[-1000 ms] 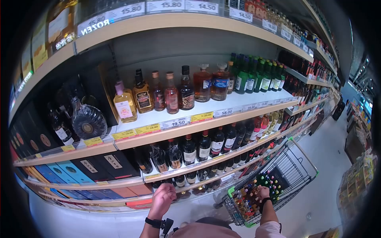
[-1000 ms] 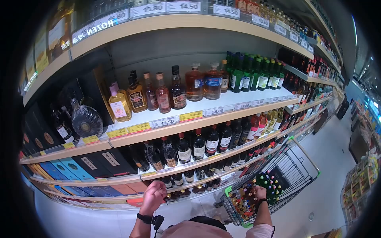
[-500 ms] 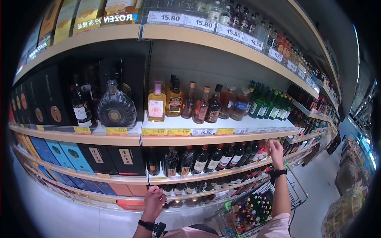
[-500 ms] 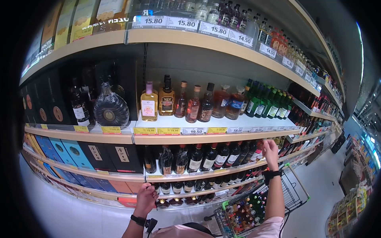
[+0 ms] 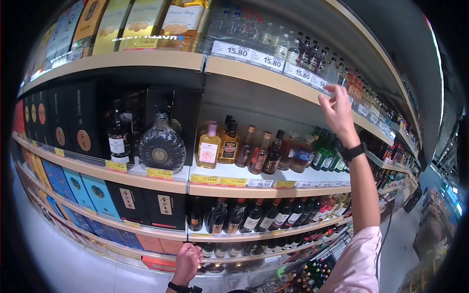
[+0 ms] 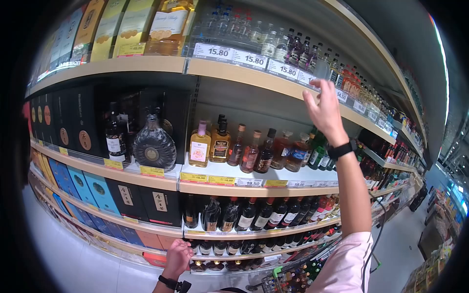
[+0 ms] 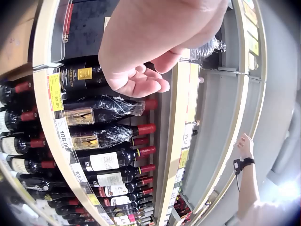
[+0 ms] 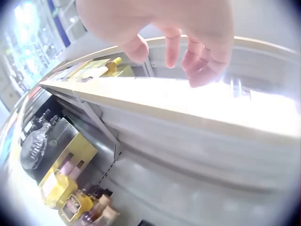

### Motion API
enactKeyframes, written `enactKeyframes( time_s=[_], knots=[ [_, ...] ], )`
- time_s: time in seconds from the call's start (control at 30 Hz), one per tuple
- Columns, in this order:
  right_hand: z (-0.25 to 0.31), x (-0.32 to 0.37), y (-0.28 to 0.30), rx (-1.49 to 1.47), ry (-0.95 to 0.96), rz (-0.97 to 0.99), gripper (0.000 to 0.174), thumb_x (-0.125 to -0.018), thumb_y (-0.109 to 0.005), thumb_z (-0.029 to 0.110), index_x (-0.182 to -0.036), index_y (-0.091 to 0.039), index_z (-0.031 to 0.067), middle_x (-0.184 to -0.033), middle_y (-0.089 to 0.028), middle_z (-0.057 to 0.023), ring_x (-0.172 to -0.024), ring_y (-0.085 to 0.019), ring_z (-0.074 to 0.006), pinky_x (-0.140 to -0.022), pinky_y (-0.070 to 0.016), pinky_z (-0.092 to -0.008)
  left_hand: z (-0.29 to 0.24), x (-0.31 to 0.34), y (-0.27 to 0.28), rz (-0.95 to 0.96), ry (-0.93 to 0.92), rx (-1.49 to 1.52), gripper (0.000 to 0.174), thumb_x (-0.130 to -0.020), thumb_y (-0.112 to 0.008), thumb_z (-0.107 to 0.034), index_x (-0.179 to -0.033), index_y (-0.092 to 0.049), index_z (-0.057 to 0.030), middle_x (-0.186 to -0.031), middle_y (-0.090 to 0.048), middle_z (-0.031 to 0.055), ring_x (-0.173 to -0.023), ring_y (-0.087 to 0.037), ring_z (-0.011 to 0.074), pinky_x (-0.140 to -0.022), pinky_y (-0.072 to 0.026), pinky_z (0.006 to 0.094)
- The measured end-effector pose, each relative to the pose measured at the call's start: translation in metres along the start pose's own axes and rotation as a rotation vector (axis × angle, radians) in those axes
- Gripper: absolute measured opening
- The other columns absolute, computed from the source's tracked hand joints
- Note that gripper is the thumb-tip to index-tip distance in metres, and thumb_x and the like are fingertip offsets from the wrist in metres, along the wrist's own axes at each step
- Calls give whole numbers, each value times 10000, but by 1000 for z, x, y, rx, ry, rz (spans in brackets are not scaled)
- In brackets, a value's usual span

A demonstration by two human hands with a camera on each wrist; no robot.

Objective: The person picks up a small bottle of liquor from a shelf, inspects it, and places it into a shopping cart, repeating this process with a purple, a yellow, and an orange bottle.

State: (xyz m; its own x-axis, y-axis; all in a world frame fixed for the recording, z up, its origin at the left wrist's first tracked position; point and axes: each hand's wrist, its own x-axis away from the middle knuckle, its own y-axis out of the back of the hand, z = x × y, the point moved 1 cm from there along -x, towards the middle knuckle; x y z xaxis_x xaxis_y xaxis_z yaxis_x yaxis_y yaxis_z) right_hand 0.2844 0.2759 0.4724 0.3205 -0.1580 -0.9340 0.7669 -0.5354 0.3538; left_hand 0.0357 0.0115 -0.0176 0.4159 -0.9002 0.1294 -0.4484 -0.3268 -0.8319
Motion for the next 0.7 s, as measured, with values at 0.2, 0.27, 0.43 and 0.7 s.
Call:
enactKeyframes(
  time_s=[0.2,0.27,0.43,0.7],
  knots=[
    [20,-103,-26,207,184,-55,339,-871,-639,214,-1160,-583,46,-1163,-563,-188,-1105,-559,-368,-954,-456,-440,0,2,24,-37,-60,107,86,-925,-551,-54,-976,-497,-97,-890,-549,80,-772,-539,203,-687,-450,334],
    [33,-123,-40,357,205,28,362,-876,-634,252,-1181,-588,62,-1192,-564,-184,-1123,-552,-386,-961,-453,-467,1,5,15,-69,-42,98,82,-930,-547,-55,-983,-502,-98,-883,-545,75,-767,-535,195,-686,-449,326],
    [31,-172,-60,511,122,212,464,-860,-520,126,-1322,-551,107,-1358,-499,-151,-1199,-513,-432,-1008,-442,-523,-1,1,5,-89,-85,83,61,-946,-512,-68,-966,-475,-112,-875,-530,54,-771,-513,174,-723,-439,327],
    [6,-224,-86,505,97,383,586,-835,-458,62,-1418,-477,117,-1479,-442,-146,-1323,-450,-391,-1081,-405,-477,4,-1,-11,21,-80,80,78,-944,-546,-51,-1009,-527,-90,-898,-564,58,-780,-552,167,-708,-452,319]
  ],
)
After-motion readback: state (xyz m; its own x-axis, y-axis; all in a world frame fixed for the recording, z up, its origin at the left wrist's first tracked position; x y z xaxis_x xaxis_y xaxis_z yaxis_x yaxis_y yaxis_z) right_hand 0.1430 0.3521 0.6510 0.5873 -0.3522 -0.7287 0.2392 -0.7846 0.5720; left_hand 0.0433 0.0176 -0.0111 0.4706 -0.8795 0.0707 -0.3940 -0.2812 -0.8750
